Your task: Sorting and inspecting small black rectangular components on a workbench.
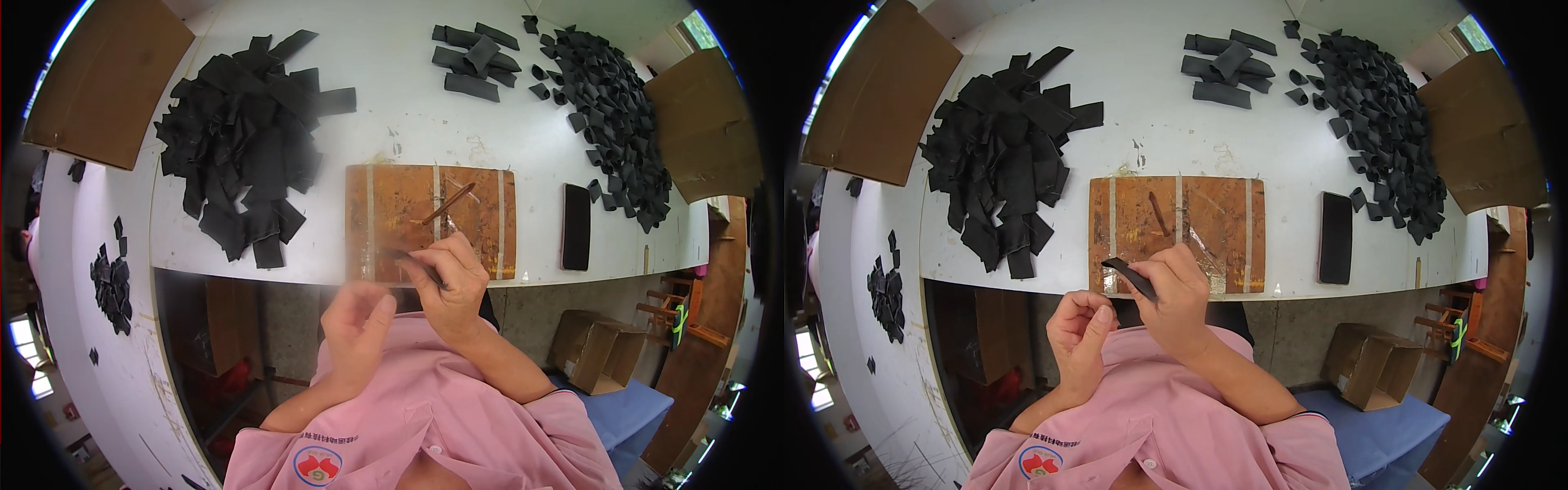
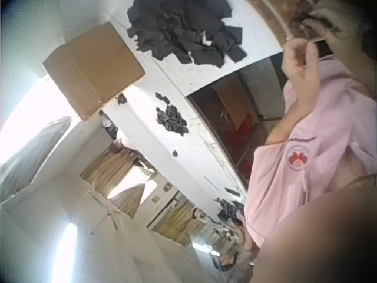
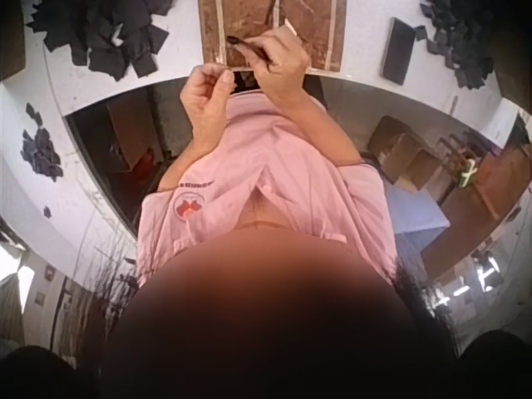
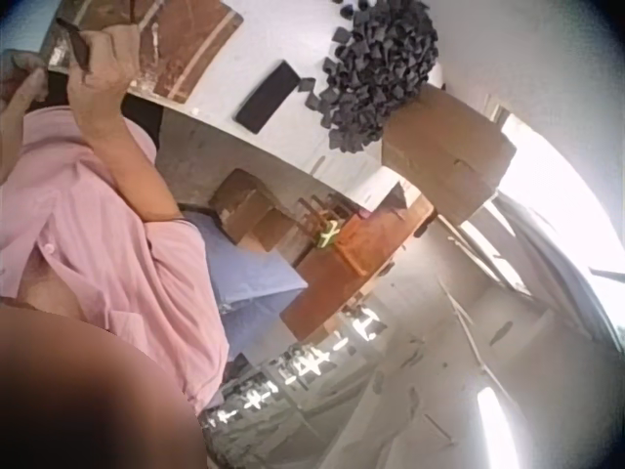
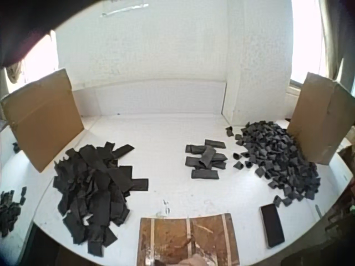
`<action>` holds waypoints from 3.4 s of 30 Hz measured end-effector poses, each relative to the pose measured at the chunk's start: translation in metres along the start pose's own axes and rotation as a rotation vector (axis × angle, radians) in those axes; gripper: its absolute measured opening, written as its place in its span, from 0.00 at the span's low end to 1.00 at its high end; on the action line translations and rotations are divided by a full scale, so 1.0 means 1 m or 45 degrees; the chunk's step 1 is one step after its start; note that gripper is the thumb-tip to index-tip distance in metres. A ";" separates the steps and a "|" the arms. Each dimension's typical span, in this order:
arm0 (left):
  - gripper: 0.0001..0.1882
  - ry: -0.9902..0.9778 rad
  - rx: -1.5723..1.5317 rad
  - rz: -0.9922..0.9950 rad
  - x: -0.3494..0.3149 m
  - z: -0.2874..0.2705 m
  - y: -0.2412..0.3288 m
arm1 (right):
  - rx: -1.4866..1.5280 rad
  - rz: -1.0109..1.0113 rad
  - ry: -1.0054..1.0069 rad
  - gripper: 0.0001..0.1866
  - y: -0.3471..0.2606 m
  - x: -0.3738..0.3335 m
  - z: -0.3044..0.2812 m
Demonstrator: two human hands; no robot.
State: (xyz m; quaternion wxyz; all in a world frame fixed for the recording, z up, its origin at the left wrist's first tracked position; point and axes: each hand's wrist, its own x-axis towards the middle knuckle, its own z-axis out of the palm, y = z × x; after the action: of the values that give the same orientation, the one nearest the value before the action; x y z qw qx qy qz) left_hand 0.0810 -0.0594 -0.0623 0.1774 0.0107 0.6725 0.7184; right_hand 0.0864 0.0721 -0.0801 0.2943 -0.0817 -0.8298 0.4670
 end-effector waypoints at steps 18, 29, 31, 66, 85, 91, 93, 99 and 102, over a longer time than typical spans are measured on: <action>0.04 0.045 -0.208 -0.300 0.032 -0.002 0.008 | -0.454 -0.504 -0.242 0.12 0.014 -0.002 -0.006; 0.04 0.290 0.753 0.786 0.031 0.007 -0.016 | -0.236 -0.290 -0.247 0.11 0.002 -0.001 0.007; 0.05 0.241 0.341 0.319 0.034 0.008 -0.001 | -0.237 -0.214 -0.215 0.11 0.010 -0.002 0.012; 0.07 -0.168 -0.288 0.325 0.027 0.034 0.054 | 0.190 -0.238 -0.122 0.06 -0.045 0.040 -0.048; 0.12 -0.533 -1.836 -0.982 0.116 0.032 0.059 | 1.163 0.799 -0.706 0.12 0.005 0.107 -0.055; 0.12 -0.400 -1.961 -1.143 0.118 0.042 0.064 | 1.269 0.842 -0.701 0.12 0.016 0.099 -0.046; 0.11 -0.600 -1.847 -1.035 0.121 0.030 0.033 | 1.372 0.888 -0.686 0.12 0.023 0.089 -0.041; 0.13 -0.547 -2.028 -1.058 0.109 0.039 0.044 | 1.188 0.773 -0.698 0.12 0.020 0.098 -0.049; 0.12 -0.586 -2.458 -1.036 0.099 0.046 0.079 | 1.244 0.675 -0.743 0.11 0.006 0.116 -0.051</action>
State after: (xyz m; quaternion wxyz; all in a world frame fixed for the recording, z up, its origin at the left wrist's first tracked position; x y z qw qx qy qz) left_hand -0.0191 0.0094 -0.0033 0.4594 -0.2238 -0.2762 0.8140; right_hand 0.0206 0.1599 -0.0169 -0.0670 -0.0100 -0.5181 0.8526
